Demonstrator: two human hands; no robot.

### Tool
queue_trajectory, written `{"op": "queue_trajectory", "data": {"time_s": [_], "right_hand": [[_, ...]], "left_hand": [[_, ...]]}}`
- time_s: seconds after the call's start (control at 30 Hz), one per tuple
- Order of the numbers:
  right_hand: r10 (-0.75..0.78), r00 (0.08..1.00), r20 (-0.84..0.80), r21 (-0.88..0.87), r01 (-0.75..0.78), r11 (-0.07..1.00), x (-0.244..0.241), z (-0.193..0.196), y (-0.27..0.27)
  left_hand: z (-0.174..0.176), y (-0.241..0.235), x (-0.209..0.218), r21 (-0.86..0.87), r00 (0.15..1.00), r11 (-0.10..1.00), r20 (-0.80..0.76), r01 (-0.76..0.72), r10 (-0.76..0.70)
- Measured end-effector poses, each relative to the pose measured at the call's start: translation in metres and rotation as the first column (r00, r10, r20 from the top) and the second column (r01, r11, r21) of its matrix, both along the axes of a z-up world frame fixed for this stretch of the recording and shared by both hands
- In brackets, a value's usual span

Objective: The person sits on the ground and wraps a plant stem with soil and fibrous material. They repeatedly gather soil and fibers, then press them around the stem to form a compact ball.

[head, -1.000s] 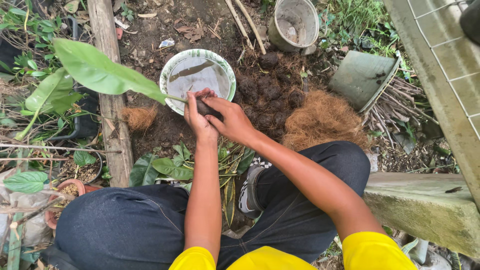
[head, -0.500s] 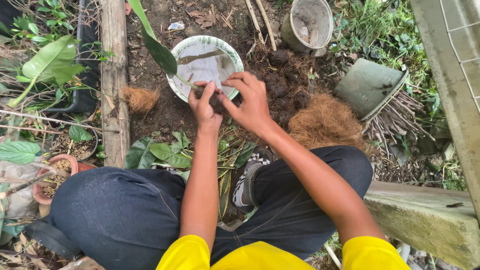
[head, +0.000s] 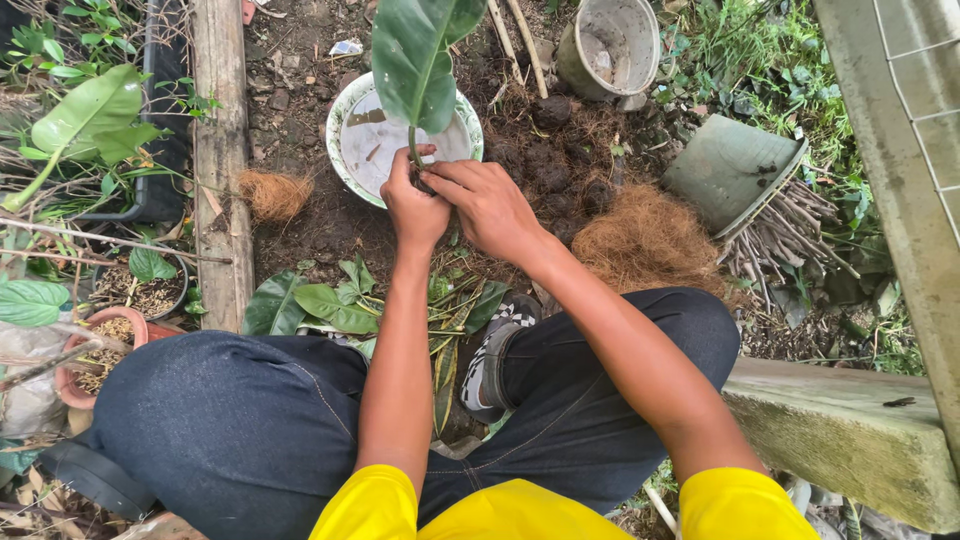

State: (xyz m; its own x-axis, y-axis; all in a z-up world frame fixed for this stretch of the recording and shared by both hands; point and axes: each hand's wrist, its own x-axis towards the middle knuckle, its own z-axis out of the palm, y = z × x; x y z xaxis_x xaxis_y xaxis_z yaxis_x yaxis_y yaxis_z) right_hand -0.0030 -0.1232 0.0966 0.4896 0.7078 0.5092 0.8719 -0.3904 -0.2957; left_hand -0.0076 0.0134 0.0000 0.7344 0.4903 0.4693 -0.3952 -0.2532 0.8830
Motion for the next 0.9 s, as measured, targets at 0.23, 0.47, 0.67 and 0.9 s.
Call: {"op": "queue_trajectory", "data": {"time_s": [0.23,0.47,0.67,0.9], "right_hand": [[-0.038,0.999,0.031,-0.040,0.039,0.998,-0.006,0.004,0.001],[-0.094,0.995,0.041,-0.107,0.098,0.989,-0.010,0.003,0.004],[-0.032,0.999,-0.008,-0.098,0.031,0.995,-0.006,0.004,0.003],[-0.055,0.980,-0.192,0.159,0.087,0.984,0.030,0.026,-0.034]], "left_hand": [[0.017,0.000,-0.005,0.085,0.999,0.996,-0.031,-0.035,0.038],[0.019,-0.004,-0.007,0.122,0.994,0.991,-0.092,-0.052,0.064],[0.002,-0.005,-0.006,0.092,0.995,0.992,-0.052,-0.084,0.089],[-0.030,0.020,0.012,-0.905,0.976,0.384,0.125,0.185,-0.176]]}}
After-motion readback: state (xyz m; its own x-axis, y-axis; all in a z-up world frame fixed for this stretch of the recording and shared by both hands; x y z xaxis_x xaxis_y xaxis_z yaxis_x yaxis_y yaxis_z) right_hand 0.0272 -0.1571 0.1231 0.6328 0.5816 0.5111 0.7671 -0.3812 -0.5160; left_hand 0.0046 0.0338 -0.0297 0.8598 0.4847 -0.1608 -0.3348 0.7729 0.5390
